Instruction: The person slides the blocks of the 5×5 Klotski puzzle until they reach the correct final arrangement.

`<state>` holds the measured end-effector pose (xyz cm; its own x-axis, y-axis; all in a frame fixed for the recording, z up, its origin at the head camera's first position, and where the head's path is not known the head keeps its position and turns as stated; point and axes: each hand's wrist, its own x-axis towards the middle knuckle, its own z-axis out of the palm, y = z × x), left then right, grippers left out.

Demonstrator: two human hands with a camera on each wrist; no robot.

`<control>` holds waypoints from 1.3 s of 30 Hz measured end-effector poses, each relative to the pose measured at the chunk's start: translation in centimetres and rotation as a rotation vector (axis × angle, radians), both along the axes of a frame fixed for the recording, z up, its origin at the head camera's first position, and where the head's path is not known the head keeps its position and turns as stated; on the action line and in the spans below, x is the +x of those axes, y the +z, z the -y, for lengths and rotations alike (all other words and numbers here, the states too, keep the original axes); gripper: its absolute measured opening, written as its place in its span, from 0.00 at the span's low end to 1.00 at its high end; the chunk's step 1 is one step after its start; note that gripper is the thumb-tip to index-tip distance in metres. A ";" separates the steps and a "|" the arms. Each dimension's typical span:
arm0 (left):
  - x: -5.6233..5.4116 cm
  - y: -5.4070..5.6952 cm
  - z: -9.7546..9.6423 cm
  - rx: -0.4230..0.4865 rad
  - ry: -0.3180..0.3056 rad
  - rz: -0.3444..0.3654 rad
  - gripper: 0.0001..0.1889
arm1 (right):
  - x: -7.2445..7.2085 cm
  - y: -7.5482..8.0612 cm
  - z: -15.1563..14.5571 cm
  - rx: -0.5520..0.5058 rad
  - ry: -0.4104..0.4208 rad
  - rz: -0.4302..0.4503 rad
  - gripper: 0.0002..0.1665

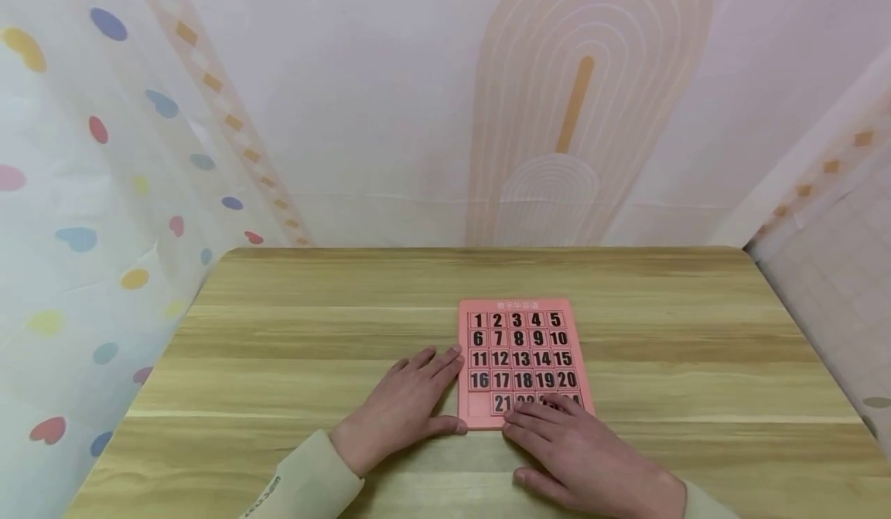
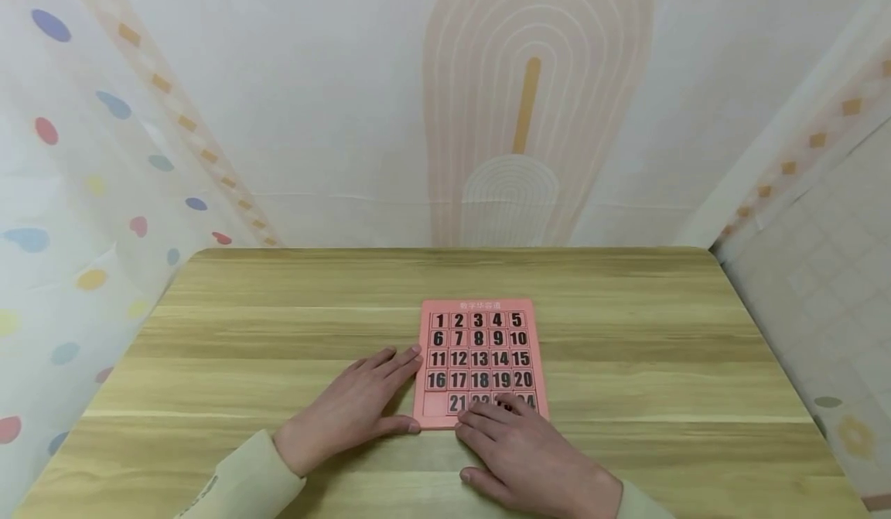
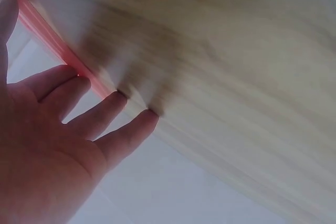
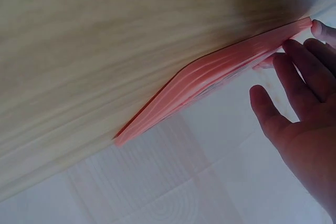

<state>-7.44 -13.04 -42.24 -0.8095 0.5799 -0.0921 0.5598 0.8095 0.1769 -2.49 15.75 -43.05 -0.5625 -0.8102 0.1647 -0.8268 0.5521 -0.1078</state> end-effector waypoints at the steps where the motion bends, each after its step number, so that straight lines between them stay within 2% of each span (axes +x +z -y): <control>1: 0.0 0.0 0.0 0.004 0.001 0.003 0.48 | 0.0 0.0 0.0 -0.002 0.000 0.001 0.30; 13: -0.2 0.4 -0.2 -0.020 -0.005 0.014 0.48 | -0.2 0.0 0.2 -0.006 0.016 0.011 0.31; 20: -0.2 0.3 -0.3 -0.018 -0.004 0.013 0.48 | -0.3 0.1 0.4 -0.020 0.034 -0.020 0.28; 30: -0.2 0.3 -0.3 -0.014 0.015 0.042 0.48 | -0.2 0.3 0.9 0.005 0.033 0.026 0.31; 39: -0.1 0.3 -0.2 -0.009 0.015 0.045 0.48 | -0.2 0.4 1.4 0.007 0.037 0.022 0.31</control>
